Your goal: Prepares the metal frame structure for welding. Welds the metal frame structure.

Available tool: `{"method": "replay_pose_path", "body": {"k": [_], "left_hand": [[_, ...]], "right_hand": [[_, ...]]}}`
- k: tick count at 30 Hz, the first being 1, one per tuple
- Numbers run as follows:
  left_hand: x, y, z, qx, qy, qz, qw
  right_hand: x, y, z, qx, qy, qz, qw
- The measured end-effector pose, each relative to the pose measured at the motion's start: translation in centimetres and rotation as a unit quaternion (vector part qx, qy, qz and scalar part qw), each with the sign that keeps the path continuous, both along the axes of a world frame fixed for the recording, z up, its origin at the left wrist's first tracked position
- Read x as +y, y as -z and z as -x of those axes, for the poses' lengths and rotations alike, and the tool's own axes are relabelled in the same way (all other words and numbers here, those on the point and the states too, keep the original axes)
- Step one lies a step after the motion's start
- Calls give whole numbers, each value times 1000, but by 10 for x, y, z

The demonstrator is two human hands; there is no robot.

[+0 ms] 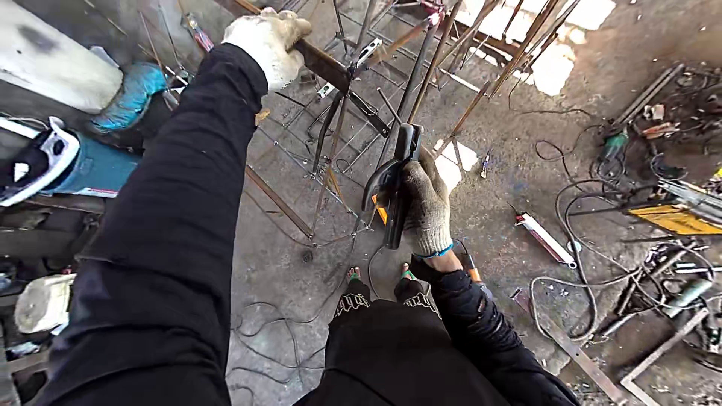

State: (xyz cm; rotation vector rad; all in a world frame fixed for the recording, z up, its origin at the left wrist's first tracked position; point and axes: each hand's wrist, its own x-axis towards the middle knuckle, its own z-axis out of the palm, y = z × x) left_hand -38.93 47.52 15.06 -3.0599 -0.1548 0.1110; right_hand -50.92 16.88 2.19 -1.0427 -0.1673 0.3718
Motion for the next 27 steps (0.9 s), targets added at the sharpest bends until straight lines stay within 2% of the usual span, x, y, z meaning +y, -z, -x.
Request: {"method": "replay_pose_path", "body": {"k": [4, 6, 13, 15, 20, 24, 27], "left_hand": [[18, 1, -1, -6, 55, 0, 998], [28, 3, -4, -9, 76, 14, 997], [54, 5, -19, -4, 135, 39, 990], [57, 5, -18, 1, 135, 91, 987], [51, -11, -2, 5, 64, 266, 962], [62, -6, -10, -10, 61, 290, 955], [68, -1, -17, -2, 62, 353, 934]], "right_hand": [[34, 16, 12, 94, 11, -160, 983], [46, 20, 22, 108, 18, -190, 976], [90, 34, 45, 104, 104, -161, 976], [100, 34, 50, 101, 124, -151, 975], [116, 37, 53, 82, 153, -149, 973], [121, 33, 54, 106, 168, -145, 969], [122, 32, 53, 119, 170, -142, 968]]}}
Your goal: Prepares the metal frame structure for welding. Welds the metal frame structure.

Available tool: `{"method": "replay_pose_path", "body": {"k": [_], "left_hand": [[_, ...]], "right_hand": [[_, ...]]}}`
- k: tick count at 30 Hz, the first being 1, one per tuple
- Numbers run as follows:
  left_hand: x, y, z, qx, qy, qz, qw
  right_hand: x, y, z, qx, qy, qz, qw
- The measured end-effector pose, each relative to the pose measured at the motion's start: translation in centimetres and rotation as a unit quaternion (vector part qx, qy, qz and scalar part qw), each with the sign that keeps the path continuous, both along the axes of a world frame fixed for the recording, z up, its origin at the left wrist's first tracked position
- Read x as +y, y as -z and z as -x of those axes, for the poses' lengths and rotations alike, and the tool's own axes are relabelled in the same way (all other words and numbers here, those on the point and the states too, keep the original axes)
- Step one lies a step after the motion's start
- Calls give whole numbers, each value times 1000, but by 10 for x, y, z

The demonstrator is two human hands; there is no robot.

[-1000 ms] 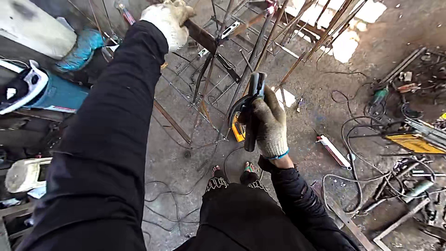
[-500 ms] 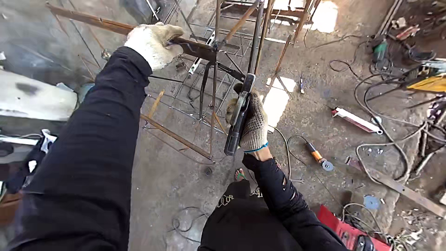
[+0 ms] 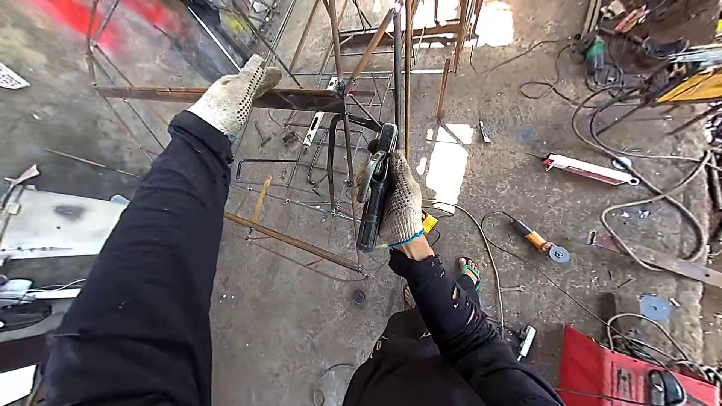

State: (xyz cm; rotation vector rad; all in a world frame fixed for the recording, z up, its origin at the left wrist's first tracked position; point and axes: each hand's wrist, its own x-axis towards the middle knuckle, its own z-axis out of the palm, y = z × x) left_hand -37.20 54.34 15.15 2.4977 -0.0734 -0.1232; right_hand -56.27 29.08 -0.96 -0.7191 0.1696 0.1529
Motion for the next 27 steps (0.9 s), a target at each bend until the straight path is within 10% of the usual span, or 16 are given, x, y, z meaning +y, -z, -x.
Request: {"method": "replay_pose_path", "body": {"k": [27], "left_hand": [[-19, -12, 14, 1, 17, -116, 993]], "right_hand": [[6, -10, 3, 36, 2, -12, 999]]}}
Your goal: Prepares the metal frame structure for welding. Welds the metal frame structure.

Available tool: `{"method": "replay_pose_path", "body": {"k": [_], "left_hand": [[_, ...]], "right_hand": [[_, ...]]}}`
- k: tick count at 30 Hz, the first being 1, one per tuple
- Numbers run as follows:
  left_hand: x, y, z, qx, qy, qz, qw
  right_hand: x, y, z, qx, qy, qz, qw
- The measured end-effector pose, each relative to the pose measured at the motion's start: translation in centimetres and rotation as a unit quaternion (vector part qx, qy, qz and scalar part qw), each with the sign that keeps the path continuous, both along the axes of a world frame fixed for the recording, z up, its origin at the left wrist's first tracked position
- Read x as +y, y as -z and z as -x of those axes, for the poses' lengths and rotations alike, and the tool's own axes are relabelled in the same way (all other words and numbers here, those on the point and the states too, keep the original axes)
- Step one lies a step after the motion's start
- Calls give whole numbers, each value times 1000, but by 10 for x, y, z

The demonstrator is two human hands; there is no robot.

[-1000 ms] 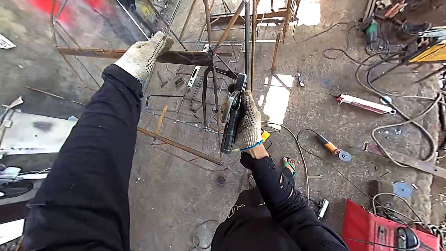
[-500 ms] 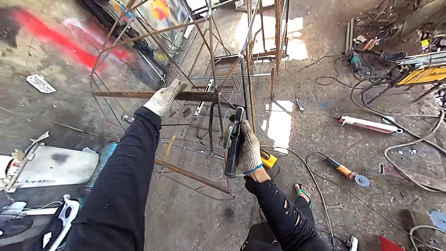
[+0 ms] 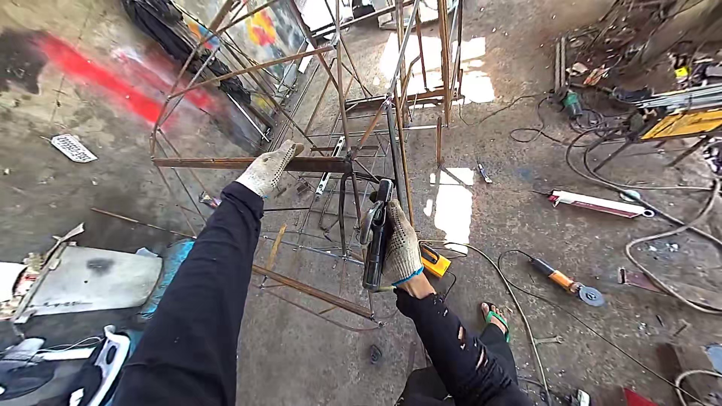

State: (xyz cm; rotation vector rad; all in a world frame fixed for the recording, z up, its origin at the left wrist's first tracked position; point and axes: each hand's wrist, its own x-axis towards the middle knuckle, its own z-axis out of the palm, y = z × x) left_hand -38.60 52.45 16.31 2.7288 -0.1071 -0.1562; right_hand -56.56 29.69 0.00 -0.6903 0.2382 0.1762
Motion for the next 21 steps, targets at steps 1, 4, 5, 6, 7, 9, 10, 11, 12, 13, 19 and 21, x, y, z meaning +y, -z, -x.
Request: {"method": "replay_pose_path", "body": {"k": [1, 4, 5, 6, 7, 9, 10, 11, 12, 13, 19, 21], "left_hand": [[0, 1, 0, 0, -4, 5, 1000], [1, 5, -1, -7, -13, 24, 1000], [2, 5, -1, -8, -8, 23, 1000], [2, 5, -1, -7, -6, 21, 1000], [2, 5, -1, -9, -3, 20, 1000], [7, 5, -2, -14, 10, 8, 1000], [11, 8, -3, -18, 18, 8, 1000], [15, 12, -4, -21, 33, 7, 999], [18, 15, -6, -23, 47, 5, 999], [16, 14, -6, -23, 52, 5, 998], [-37, 5, 25, -39, -1, -16, 999], [-38, 10, 25, -72, 39, 4, 997]], "right_hand": [[1, 1, -1, -6, 1, -1, 1000], [2, 2, -1, -8, 0, 4, 1000], [2, 2, 1, -10, 1, 12, 1000], [1, 0, 1, -16, 2, 22, 1000], [2, -5, -3, -14, 7, 21, 1000], [7, -19, -20, -26, 35, 4, 999], [8, -23, -24, -28, 45, -6, 999], [7, -25, -23, -21, 46, -10, 999], [5, -27, -23, -9, 42, -14, 999], [4, -28, -24, 0, 37, -25, 999], [17, -16, -37, 2, 60, -108, 992], [9, -28, -29, -27, 78, -59, 995]]}}
